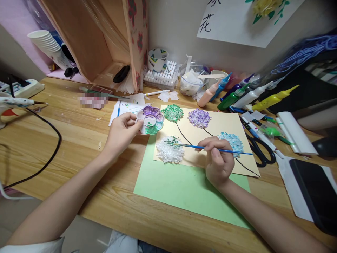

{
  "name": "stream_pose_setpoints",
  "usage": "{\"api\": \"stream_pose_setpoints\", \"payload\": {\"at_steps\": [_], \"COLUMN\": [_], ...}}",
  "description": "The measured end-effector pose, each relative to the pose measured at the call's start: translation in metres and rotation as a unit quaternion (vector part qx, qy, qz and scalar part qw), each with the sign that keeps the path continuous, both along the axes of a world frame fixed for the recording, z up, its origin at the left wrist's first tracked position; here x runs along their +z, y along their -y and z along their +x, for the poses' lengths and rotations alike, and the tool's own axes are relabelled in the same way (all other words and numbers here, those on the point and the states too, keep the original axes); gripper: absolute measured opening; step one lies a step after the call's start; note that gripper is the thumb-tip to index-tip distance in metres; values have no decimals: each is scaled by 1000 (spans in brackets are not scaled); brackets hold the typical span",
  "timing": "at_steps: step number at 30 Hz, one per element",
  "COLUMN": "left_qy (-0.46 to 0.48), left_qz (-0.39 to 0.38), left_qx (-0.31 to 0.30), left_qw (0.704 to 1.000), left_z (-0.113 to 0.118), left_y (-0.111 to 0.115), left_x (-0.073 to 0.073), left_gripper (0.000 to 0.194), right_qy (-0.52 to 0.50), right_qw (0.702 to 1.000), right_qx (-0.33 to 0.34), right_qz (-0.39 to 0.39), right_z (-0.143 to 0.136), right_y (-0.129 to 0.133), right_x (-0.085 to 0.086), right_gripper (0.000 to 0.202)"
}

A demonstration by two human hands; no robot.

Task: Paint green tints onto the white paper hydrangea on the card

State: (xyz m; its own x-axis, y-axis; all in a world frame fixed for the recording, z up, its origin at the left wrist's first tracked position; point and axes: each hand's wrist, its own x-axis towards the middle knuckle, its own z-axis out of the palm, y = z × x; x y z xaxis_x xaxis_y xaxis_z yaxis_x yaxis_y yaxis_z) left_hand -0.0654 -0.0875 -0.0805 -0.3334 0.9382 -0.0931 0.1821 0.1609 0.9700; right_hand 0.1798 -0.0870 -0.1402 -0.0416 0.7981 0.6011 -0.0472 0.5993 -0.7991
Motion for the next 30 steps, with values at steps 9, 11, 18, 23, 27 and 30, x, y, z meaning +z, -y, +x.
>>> {"api": "stream_pose_setpoints", "payload": {"at_steps": [9, 11, 18, 23, 27, 30], "left_qy": [-3, -4, -2, -8, -7, -6], "left_qz": [-2, -1, 1, -4, -1, -2], "left_qx": [0, 1, -5, -6, -2, 0], "left_qw": [1000, 1000, 1000, 1000, 1000, 1000], "left_z": [0, -1, -1, -1, 0, 0], "left_y": [1, 1, 0, 0, 1, 1], "left_x": [2, 2, 0, 2, 2, 2], "left_gripper": [14, 13, 12, 11, 11, 12], "right_qy": [17, 10, 40, 32, 65, 36], "right_qw": [1000, 1000, 999, 999, 998, 999], "right_qx": [0, 0, 6, 1, 2, -21], "right_qz": [-2, 7, 0, 10, 1, -6], "right_z": [-1, -1, -1, -1, -1, -1], "right_y": [0, 1, 0, 0, 0, 1], "right_x": [0, 0, 1, 1, 0, -1], "right_gripper": [16, 16, 16, 16, 17, 16]}}
